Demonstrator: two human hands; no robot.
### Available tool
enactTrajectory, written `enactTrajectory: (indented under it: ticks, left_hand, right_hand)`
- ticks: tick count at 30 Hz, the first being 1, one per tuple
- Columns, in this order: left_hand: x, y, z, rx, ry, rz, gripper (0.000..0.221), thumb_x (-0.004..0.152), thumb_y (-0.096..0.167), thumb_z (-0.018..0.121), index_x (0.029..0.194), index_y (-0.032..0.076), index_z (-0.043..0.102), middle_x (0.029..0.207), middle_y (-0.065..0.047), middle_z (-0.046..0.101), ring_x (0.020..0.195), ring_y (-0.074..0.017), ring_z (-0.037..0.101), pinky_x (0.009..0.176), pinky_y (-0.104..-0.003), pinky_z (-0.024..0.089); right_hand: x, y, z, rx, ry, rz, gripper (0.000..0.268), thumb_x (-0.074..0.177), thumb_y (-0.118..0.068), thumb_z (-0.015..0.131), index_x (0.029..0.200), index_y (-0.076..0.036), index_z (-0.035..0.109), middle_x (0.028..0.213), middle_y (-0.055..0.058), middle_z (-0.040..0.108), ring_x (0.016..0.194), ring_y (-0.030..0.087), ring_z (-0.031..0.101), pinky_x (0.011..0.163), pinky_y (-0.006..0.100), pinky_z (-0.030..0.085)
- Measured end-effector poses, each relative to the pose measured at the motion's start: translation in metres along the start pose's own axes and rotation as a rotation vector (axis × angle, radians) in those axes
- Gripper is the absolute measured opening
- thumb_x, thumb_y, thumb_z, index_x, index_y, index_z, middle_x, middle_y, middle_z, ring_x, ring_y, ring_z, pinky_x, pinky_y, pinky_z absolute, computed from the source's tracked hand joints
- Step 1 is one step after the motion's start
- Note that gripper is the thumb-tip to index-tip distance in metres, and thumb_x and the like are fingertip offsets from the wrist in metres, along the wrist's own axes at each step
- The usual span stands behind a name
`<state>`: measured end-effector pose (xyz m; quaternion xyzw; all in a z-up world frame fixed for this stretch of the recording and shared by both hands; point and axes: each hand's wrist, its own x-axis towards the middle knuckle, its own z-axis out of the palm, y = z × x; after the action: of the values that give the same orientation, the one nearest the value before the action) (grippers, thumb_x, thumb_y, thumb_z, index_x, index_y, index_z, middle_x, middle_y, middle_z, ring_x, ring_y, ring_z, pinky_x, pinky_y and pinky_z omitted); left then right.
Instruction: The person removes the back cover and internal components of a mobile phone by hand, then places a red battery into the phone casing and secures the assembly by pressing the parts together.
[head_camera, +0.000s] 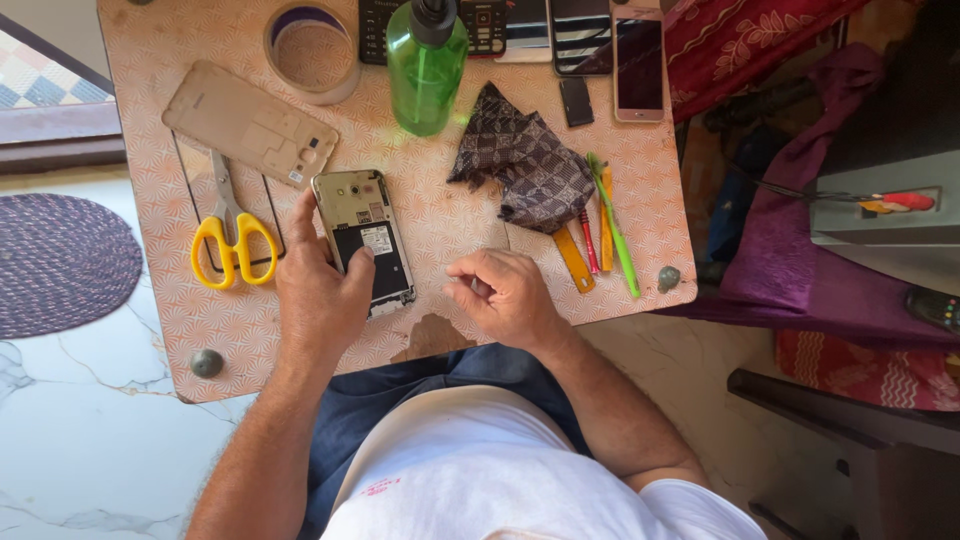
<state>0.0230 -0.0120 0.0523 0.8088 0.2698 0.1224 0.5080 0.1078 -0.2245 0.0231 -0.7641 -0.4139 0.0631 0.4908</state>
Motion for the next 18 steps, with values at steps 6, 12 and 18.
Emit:
enactTrajectory:
  ticks: [6, 12, 18]
  left_hand:
    - [0.001, -0.002, -0.001, 0.252, 0.052, 0.051, 0.058, 0.086, 0.013, 0.071, 0.139, -0.002, 0.054, 0.078, -0.017, 0.074, 0.060, -0.0271, 0.070, 0.059, -0.038, 0.055]
    - [-0.003, -0.004, 0.001, 0.233, 0.081, 0.046, 0.055, 0.086, 0.012, 0.071, 0.136, -0.003, 0.056, 0.077, -0.017, 0.073, 0.059, -0.0270, 0.069, 0.056, -0.039, 0.053]
    - [-0.005, -0.013, 0.002, 0.188, 0.121, 0.106, 0.057, 0.085, 0.011, 0.072, 0.138, -0.001, 0.054, 0.078, -0.013, 0.072, 0.062, -0.0255, 0.069, 0.059, -0.038, 0.054]
  right_hand:
    - [0.002, 0.002, -0.001, -0.011, -0.004, -0.013, 0.017, 0.089, -0.011, 0.080, 0.100, -0.007, 0.068, 0.075, 0.003, 0.066, 0.060, 0.014, 0.060, 0.056, 0.030, 0.049]
    - [0.003, 0.002, -0.004, 0.030, -0.038, -0.037, 0.024, 0.088, -0.018, 0.082, 0.102, -0.005, 0.068, 0.077, 0.003, 0.066, 0.061, 0.012, 0.059, 0.055, 0.028, 0.049]
    - [0.010, -0.003, -0.007, -0.018, 0.062, 0.031, 0.038, 0.084, -0.020, 0.089, 0.111, -0.006, 0.066, 0.080, 0.002, 0.064, 0.060, 0.010, 0.057, 0.055, 0.027, 0.048]
